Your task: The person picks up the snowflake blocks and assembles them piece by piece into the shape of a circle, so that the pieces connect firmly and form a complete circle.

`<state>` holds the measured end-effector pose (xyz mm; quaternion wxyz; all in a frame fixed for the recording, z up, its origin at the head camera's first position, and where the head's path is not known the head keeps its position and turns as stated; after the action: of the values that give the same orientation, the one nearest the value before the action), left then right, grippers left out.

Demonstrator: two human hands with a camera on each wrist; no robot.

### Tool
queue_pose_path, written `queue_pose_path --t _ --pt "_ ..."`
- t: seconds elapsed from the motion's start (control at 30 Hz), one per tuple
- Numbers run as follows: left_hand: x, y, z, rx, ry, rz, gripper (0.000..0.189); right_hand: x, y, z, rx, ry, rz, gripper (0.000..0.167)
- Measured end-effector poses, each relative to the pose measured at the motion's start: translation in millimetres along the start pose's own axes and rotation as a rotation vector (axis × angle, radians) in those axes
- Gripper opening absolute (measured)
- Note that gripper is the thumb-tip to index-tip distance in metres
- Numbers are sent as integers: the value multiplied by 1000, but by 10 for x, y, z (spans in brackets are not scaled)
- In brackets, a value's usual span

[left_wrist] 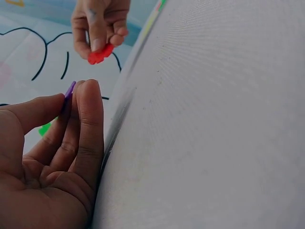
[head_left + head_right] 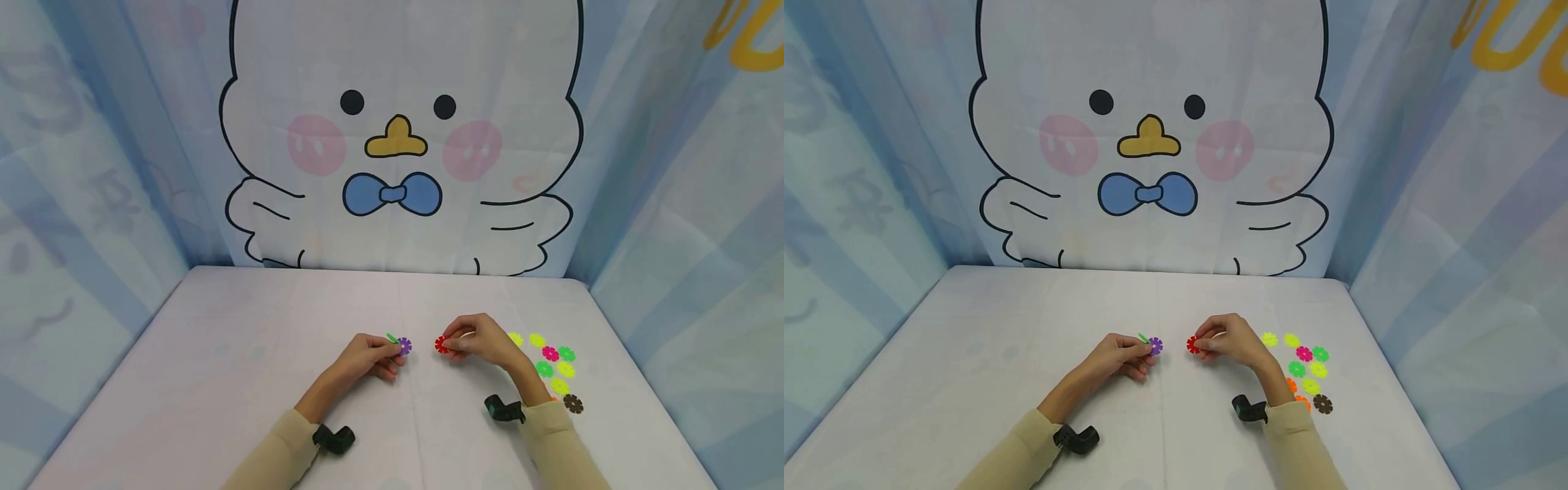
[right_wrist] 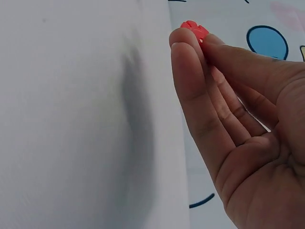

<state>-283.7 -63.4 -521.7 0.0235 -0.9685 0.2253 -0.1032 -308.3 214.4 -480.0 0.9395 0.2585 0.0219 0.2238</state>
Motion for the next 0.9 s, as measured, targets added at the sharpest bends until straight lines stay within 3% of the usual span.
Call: queue_pose_path --t 0.27,0.9 --pt "-11 -6 2 2 1 0 33 -60 -189 82 24 81 29 14" --pt "-15 -3 -9 -5 8 14 33 -95 -403 168 -19 128 2 10"
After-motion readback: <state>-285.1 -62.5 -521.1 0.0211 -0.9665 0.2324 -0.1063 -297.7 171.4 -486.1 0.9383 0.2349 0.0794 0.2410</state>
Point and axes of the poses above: each hand's wrist, its own x-axis away from the middle knuckle, its own y-axis out of the back of the hand, z = x × y, the point moved 2 cm from there along -x, towards the middle knuckle, and after that the axes turned 1 degree about x, right-handed, at the moved point
